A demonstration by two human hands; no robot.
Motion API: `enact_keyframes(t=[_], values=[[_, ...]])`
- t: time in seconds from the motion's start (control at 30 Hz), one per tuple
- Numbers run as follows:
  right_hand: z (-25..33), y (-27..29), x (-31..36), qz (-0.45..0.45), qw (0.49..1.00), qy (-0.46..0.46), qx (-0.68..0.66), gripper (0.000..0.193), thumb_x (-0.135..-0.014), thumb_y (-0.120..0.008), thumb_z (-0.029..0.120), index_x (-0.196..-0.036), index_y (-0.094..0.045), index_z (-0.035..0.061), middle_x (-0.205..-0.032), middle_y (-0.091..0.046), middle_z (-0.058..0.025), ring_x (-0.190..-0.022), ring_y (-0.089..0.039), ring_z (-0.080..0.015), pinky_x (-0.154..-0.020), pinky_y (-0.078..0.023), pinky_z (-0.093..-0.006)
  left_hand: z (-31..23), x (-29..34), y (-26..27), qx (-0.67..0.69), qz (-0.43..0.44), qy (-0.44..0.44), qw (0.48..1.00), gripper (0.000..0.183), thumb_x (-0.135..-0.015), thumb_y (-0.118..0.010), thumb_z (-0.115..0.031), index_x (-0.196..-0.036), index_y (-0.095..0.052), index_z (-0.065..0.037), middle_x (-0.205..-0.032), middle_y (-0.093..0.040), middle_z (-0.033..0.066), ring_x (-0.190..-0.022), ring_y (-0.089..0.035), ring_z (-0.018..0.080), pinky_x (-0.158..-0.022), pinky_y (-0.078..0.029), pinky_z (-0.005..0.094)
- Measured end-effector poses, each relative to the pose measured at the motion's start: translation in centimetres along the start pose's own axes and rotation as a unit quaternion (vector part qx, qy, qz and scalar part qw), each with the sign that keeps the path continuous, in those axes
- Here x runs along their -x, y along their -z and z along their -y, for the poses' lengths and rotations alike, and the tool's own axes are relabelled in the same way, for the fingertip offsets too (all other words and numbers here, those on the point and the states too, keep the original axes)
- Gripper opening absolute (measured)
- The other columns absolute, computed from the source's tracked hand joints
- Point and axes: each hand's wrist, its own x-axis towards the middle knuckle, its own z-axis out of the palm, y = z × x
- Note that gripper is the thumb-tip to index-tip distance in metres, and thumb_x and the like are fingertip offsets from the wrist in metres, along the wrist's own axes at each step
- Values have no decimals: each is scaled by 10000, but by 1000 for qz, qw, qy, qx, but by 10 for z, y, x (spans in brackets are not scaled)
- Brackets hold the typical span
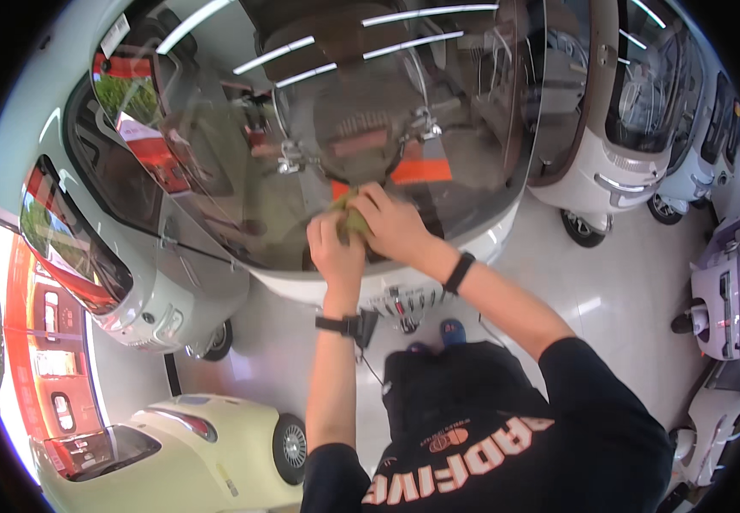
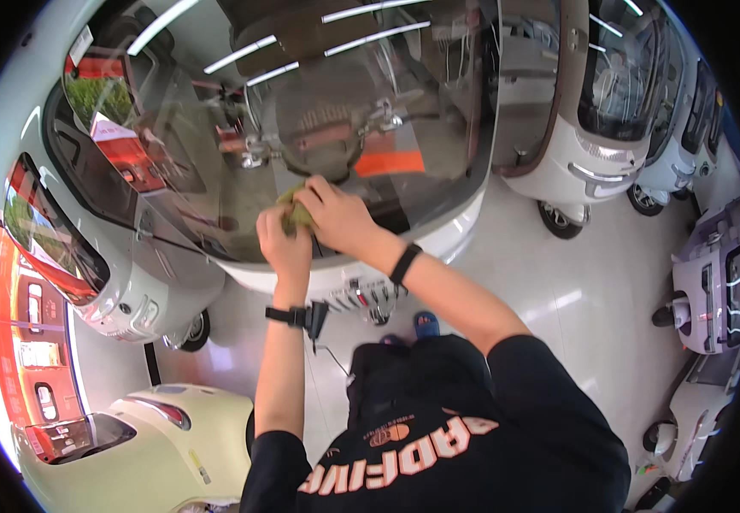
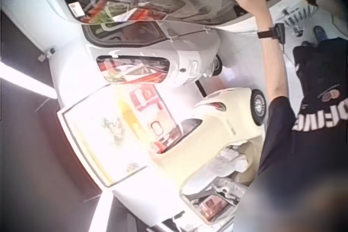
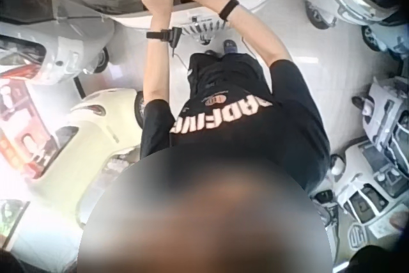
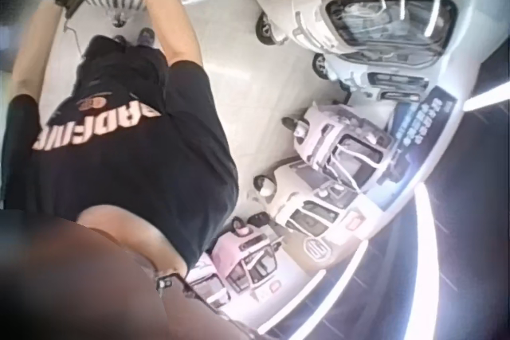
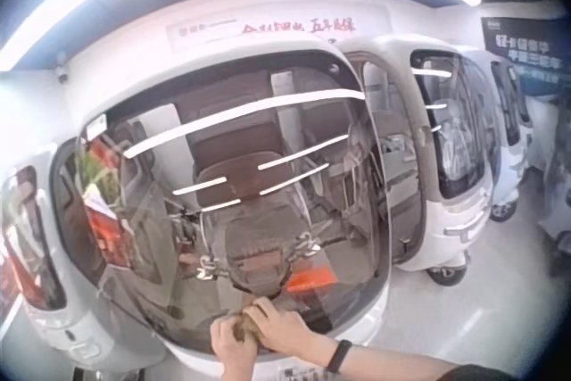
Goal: Wiping down the exterior of a small electric vehicle with a cloth.
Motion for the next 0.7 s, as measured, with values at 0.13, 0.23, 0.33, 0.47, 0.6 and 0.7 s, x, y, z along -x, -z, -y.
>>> enact_keyframes(t=[0.13,0.23,0.33,0.47,0.6,0.7], values=[[45,-16,2,15,1000,-6,-9,345,-771,-727,53,-1101,-658,123,-1101,-609,-86,-945,-721,-313,-657,-611,-437,12,-2,32,11,26,78,997,288,-795,-720,51,-1063,-664,-41,-1069,-685,149,-940,-671,409,-819,-569,463],[51,-38,5,-62,997,-4,-50,333,-770,-718,40,-1092,-681,119,-1103,-615,-82,-940,-715,-328,-660,-607,-445,41,13,44,59,-50,-3,997,284,-804,-753,10,-1068,-665,-40,-1079,-693,154,-984,-685,398,-835,-573,454],[73,-65,-9,25,998,-60,4,361,-786,-715,25,-1133,-686,119,-1140,-625,-67,-949,-726,-322,-703,-616,-439,79,2,73,-11,83,58,995,321,-776,-774,48,-1074,-708,-52,-1072,-710,139,-1019,-707,357,-873,-587,421],[95,-102,-13,2,999,-49,0,394,-798,-722,23,-1180,-680,111,-1186,-616,-74,-990,-716,-316,-770,-621,-430,126,-20,104,15,160,40,986,346,-802,-738,58,-1125,-744,-64,-1121,-726,137,-977,-710,335,-836,-588,415],[148,-94,-40,-37,997,-58,-40,390,-831,-746,52,-1212,-676,98,-1224,-618,-77,-984,-710,-309,-766,-614,-416,118,-37,147,70,39,23,996,393,-802,-712,91,-1164,-737,-61,-1185,-707,149,-996,-704,338,-844,-584,418],[160,-112,-48,-132,987,39,-82,373,-862,-749,72,-1228,-678,88,-1235,-631,-83,-958,-704,-321,-759,-604,-421,127,-50,160,100,-66,-104,987,396,-804,-715,91,-1168,-736,-65,-1222,-698,151,-1027,-705,339,-861,-589,421]])
